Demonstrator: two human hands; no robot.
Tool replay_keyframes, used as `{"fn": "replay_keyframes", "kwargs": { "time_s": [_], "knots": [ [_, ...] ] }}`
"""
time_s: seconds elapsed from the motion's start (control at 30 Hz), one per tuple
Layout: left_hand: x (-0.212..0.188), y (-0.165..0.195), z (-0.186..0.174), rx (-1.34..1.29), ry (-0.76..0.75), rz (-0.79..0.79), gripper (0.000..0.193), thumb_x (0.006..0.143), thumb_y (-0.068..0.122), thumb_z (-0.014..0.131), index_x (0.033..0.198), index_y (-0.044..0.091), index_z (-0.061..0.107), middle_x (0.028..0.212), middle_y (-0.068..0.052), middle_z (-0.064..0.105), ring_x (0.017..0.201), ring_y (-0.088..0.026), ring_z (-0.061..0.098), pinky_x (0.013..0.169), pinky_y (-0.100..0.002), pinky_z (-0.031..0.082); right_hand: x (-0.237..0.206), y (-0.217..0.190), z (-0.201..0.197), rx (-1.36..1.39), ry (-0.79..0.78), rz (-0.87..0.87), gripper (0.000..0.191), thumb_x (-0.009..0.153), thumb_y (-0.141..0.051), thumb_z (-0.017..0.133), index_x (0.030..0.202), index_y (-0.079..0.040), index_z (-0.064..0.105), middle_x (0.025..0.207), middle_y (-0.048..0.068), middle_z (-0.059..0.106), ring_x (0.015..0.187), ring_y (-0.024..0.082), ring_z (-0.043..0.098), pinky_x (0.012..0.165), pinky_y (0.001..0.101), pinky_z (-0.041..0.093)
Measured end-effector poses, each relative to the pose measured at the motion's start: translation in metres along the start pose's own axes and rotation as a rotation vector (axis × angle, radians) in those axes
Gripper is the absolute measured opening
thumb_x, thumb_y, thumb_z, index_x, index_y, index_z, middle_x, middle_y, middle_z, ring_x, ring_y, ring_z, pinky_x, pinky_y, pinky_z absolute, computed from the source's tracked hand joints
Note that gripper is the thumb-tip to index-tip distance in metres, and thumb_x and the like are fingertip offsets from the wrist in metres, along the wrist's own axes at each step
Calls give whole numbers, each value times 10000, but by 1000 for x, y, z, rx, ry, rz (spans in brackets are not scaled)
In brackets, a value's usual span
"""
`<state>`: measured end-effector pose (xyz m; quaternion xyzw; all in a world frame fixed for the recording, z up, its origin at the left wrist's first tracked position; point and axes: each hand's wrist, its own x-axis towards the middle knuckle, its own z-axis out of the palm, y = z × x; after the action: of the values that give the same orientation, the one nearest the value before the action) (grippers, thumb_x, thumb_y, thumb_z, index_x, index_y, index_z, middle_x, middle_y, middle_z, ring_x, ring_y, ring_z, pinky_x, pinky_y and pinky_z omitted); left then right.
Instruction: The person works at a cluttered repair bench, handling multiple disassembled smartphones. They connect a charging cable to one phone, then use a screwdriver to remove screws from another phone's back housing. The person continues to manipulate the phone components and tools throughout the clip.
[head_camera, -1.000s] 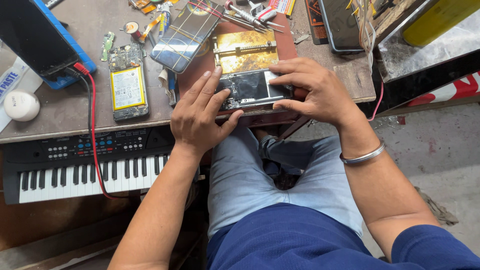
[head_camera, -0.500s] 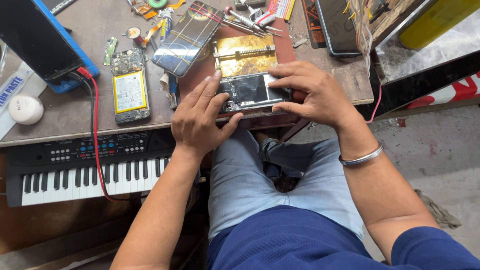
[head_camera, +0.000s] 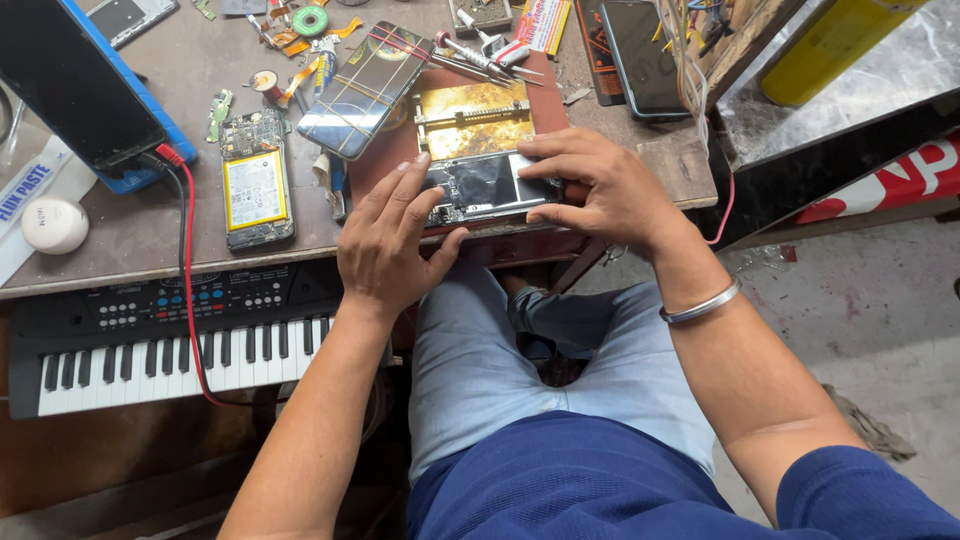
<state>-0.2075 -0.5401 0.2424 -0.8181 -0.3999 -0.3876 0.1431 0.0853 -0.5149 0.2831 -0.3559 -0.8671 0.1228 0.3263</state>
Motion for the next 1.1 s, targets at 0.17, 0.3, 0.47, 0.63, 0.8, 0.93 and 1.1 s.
{"fn": "replay_keyframes", "kwargs": {
  "time_s": [0.17,0.3,0.47,0.63,0.8,0.93,1.1],
  "knots": [
    [-10,7,-6,-5,-3,11,430,969,366,759,1271,118,580,1524,-130,557,1386,-334,540,1143,-472,464,-6,-1,0,-5,1,-14,436,793,-283,874,1176,-111,757,1396,53,676,1302,280,614,1070,403,506],
    [-21,13,-6,-6,-9,1,435,988,352,743,1299,114,554,1560,-142,517,1439,-344,481,1195,-509,401,-14,2,4,-14,3,-29,431,811,-297,870,1182,-110,756,1396,57,674,1306,280,612,1069,402,507],
    [-33,19,-4,3,-10,-9,447,1000,357,727,1318,115,527,1579,-151,487,1464,-355,446,1220,-526,368,-20,7,8,-14,6,-48,424,828,-307,875,1180,-105,753,1392,65,673,1309,283,607,1071,401,505],
    [-46,35,-12,17,-13,-21,443,1014,359,717,1324,113,519,1589,-155,482,1476,-354,439,1233,-520,366,-31,1,6,2,21,-42,408,833,-285,879,1180,-106,758,1388,58,681,1316,277,603,1076,400,511],
    [-54,55,-25,13,-8,-43,439,1008,352,719,1320,113,523,1587,-162,473,1477,-360,435,1228,-506,369,-38,-4,2,30,30,-49,395,833,-265,886,1168,-99,760,1372,67,689,1303,272,610,1051,387,531],
    [-61,71,-34,9,-21,-76,425,985,338,735,1295,113,551,1588,-152,480,1482,-358,431,1221,-484,374,-44,-5,0,48,39,-63,391,843,-249,886,1179,-92,762,1361,81,697,1296,274,620,1044,383,539],
    [-70,90,-48,1,-43,-95,404,978,326,741,1283,107,592,1574,-139,488,1479,-344,434,1222,-475,375,-48,-5,-5,40,36,-90,401,847,-245,898,1190,-85,765,1363,99,697,1279,282,627,1052,388,529]
  ]
}}
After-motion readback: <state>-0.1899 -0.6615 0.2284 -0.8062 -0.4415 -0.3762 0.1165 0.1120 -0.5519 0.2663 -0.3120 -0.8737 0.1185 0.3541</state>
